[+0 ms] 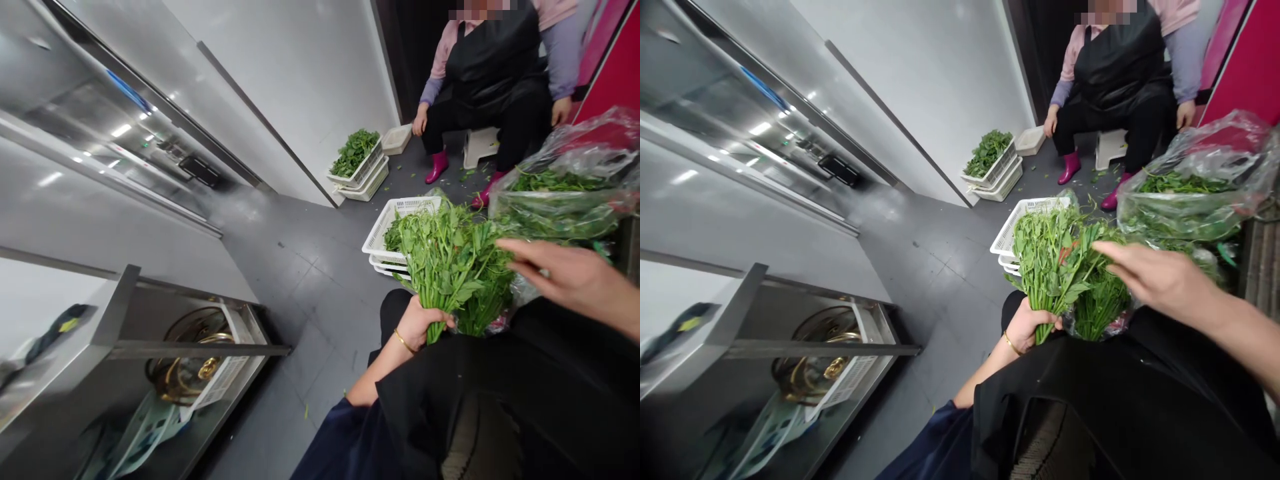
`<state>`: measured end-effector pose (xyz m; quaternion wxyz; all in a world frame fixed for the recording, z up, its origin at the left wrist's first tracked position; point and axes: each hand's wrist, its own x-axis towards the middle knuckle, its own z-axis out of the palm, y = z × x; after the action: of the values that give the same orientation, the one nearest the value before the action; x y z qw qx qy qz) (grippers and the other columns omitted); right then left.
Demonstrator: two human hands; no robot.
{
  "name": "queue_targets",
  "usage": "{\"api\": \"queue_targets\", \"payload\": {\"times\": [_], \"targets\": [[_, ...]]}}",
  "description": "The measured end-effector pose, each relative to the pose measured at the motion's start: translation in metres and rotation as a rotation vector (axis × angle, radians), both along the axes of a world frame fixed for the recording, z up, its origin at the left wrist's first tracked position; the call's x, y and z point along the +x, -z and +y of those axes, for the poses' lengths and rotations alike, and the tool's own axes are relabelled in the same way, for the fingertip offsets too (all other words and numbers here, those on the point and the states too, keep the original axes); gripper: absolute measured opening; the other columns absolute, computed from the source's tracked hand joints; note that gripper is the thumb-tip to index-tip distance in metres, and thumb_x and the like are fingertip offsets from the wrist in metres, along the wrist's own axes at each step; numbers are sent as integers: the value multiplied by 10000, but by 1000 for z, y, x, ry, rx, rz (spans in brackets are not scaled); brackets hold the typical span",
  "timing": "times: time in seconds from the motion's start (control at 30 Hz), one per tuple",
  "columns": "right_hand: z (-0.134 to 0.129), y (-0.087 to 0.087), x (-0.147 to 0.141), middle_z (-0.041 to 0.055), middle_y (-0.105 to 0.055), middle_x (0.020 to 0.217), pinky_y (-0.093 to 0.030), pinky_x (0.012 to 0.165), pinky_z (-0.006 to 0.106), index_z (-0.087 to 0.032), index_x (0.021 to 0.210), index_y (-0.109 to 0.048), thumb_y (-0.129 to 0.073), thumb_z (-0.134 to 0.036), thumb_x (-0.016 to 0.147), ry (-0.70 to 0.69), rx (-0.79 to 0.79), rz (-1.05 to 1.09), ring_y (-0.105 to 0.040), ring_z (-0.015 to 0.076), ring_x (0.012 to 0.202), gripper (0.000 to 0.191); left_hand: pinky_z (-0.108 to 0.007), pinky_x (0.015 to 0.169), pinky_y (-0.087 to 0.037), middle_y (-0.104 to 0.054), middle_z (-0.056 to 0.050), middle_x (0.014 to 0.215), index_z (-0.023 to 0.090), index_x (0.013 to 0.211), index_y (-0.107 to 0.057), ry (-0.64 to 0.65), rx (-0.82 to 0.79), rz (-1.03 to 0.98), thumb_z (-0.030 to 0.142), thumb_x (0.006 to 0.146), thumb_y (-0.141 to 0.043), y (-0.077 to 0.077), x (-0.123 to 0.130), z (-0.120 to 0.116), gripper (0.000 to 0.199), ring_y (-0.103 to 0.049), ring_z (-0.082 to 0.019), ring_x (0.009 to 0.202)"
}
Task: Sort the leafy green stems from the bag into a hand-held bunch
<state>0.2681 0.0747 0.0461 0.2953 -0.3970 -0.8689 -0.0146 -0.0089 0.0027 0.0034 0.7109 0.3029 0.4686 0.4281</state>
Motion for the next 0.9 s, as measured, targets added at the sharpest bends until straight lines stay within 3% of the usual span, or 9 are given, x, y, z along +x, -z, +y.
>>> {"api": "queue_targets", "payload": {"times": [0.07, 0.23, 0.4, 0.53, 0.77, 0.9], "targets": [[0, 4, -21, 23, -647, 922, -466, 676, 249, -230, 1424, -492, -483, -197, 970, -132, 103, -94, -595, 99, 745, 455, -264, 544, -420, -640, -65, 550, 78, 586, -660, 14, 8, 4, 135, 501, -710, -2, 1, -1, 114, -563, -136, 519], [5, 10, -35, 49, -658, 954, -443, 679, 267, -164, 1151, -646, -490, -101, 924, -177, 260, -123, -588, 133, 775, 283, -262, 548, -422, -638, -63, 558, 80, 573, -658, 18, 26, 28, 170, 507, -743, -6, 2, -3, 140, -566, -139, 527], [3, 8, -33, 51, -672, 976, -467, 768, 273, -163, 1245, -600, -514, -85, 912, -222, 266, -119, -597, 147, 837, 354, -271, 581, -454, -647, -41, 571, 98, 573, -660, 24, 50, 76, 158, 481, -746, -3, -1, -3, 139, -570, -140, 544], [6, 9, -35, 66, -669, 956, -471, 762, 285, -155, 1129, -641, -505, -97, 919, -223, 317, -139, -601, 158, 832, 257, -264, 582, -457, -654, -41, 577, 100, 571, -667, 55, 79, 92, 157, 494, -727, 0, -1, -4, 113, -569, -135, 547], [13, 6, -29, 35, -634, 848, -489, 747, 284, -154, 1085, -645, -504, -120, 922, -271, 300, -212, -606, 149, 804, 218, -253, 557, -441, -658, -49, 580, 100, 567, -677, 75, 81, 116, 148, 511, -692, 1, 1, -5, 76, -567, -131, 533], [6, 7, -28, 55, -665, 922, -499, 790, 295, -149, 1088, -644, -540, -118, 908, -236, 326, -172, -618, 156, 847, 210, -262, 580, -457, -658, -52, 582, 99, 561, -675, 43, 78, 120, 143, 514, -696, 2, 2, -6, 67, -570, -136, 543]]}}
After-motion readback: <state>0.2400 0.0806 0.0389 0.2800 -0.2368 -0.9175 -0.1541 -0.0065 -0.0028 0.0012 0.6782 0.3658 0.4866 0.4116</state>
